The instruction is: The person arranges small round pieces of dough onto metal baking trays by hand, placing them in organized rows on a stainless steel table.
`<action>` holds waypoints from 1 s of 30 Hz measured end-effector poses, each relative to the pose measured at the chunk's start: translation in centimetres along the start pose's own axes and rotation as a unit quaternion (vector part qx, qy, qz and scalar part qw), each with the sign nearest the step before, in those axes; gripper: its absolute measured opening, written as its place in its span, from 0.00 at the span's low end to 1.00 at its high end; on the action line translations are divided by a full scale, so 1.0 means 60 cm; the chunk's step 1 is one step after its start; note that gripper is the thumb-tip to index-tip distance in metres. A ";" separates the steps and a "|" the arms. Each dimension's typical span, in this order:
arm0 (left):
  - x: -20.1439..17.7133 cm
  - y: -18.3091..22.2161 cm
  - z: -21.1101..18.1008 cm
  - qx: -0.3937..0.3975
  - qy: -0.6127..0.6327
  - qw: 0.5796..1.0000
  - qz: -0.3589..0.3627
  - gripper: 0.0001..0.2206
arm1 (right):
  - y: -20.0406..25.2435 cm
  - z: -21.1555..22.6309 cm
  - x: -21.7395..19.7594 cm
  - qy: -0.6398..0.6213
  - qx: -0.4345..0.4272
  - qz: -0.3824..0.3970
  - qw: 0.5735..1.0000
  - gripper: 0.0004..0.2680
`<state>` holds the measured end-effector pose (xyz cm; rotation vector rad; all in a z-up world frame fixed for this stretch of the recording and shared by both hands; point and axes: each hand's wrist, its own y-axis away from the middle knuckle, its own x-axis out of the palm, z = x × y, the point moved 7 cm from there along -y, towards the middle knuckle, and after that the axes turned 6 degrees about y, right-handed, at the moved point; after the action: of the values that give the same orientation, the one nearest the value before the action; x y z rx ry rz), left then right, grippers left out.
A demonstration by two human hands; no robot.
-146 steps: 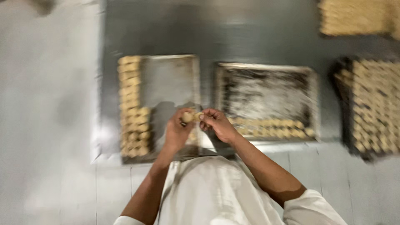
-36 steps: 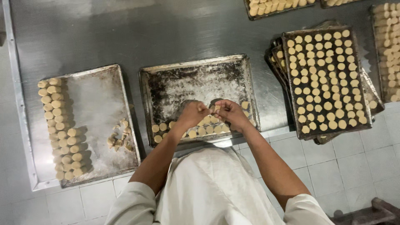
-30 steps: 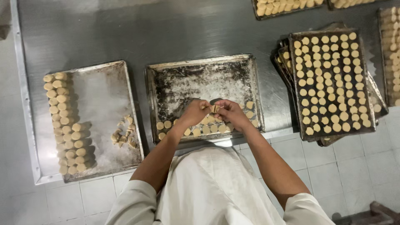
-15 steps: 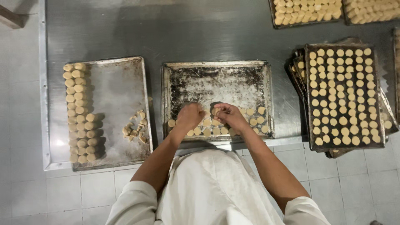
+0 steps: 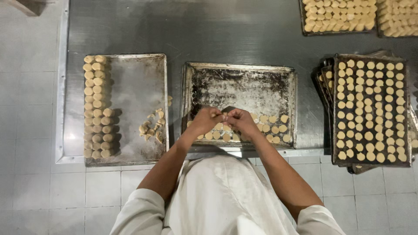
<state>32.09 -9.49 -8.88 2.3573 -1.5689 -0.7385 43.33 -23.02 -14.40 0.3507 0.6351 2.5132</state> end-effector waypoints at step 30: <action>-0.134 0.041 0.076 -0.038 -0.140 0.984 -0.106 0.09 | -0.045 0.039 0.114 0.178 -0.076 -0.044 0.980 0.03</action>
<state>25.32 -2.77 -9.40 2.4753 -1.3686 -1.1989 39.62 -16.40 -12.96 -0.1847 0.5700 2.5391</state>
